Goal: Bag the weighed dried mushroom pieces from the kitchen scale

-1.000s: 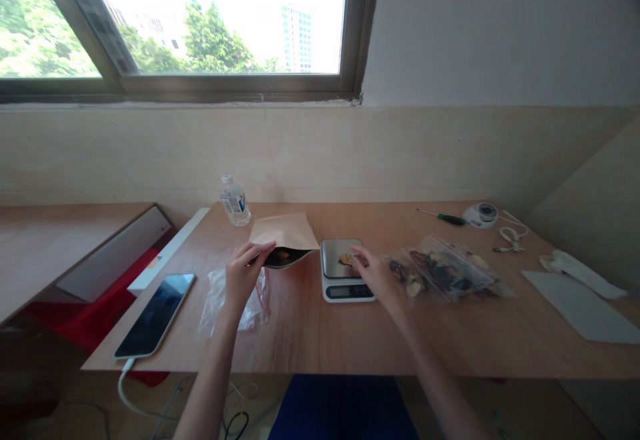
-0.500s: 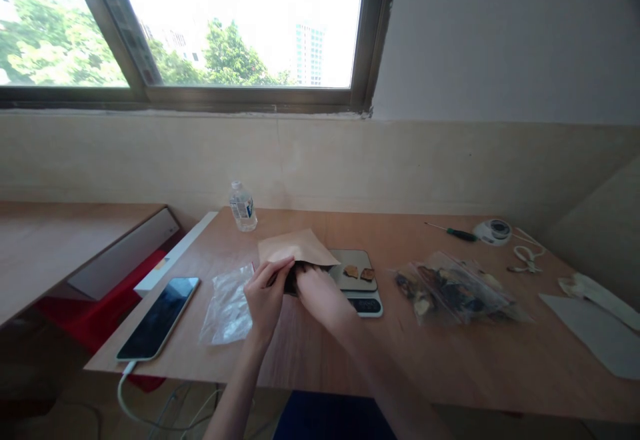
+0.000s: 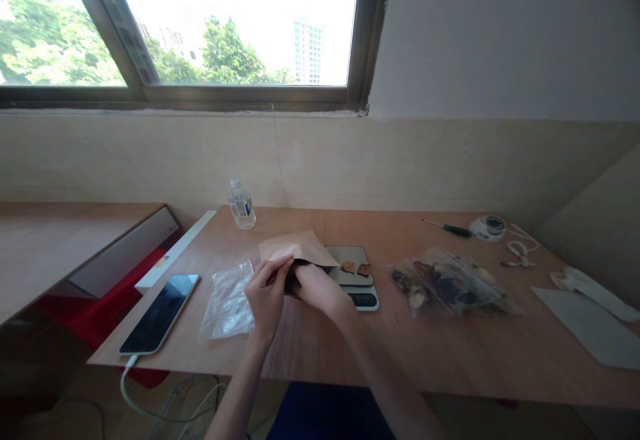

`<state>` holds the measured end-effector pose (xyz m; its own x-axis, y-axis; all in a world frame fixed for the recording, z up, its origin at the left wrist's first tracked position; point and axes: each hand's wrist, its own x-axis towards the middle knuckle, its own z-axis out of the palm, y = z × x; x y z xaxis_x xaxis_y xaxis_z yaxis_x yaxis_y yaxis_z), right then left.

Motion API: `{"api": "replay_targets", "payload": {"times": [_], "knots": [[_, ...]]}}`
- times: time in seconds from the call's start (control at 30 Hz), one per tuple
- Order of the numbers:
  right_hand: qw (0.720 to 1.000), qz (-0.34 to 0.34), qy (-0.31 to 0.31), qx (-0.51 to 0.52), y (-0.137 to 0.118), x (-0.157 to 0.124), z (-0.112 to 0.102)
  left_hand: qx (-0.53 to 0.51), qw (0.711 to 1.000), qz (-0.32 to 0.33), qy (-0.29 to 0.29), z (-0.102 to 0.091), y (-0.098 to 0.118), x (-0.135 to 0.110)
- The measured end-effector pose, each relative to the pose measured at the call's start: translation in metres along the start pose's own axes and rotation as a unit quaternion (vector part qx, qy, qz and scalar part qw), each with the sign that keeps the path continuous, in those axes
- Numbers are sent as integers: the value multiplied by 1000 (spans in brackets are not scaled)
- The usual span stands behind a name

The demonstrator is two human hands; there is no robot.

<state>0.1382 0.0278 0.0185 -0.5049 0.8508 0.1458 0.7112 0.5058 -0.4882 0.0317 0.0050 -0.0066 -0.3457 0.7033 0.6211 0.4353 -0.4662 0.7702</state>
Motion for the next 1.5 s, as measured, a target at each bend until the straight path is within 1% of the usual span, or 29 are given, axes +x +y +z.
{"api": "replay_targets", "payload": {"times": [0.1,0.17,0.27,0.37,0.43,0.5,0.6,0.77,0.93,1.0,1.17,1.3,1.5], "knots": [[999,7,-47,22,2,-10,-9,-4,1000,-9,-7,1,2,-1],[998,8,-51,33,3,-14,-13,-3,1000,-9,-12,2,3,-2],[998,-7,-20,56,4,-20,-14,2,1000,-8,-13,2,3,-4],[997,-10,27,66,3,-29,-11,3,1000,-5,-12,3,3,-3],[997,1,56,46,3,-34,-7,-1,1000,-6,-15,4,3,-2],[997,5,69,20,3,-36,-3,-2,1000,-6,-16,5,4,-1],[998,4,56,-13,5,-37,1,7,1000,0,-13,7,3,-2],[997,26,20,-69,9,-36,5,5,1000,2,-19,11,1,-5],[991,20,24,-126,8,-34,5,1,1000,1,-20,14,-1,-6],[989,12,37,-145,7,-32,3,1,1000,2,-19,13,-1,-4],[980,-36,97,-170,11,-23,-4,-1,1000,2,-26,12,0,4],[975,-52,125,-177,18,-16,-5,-6,1000,-4,-29,14,2,11],[963,-75,172,-194,28,-19,-3,-13,999,-3,-48,14,2,14]]}}
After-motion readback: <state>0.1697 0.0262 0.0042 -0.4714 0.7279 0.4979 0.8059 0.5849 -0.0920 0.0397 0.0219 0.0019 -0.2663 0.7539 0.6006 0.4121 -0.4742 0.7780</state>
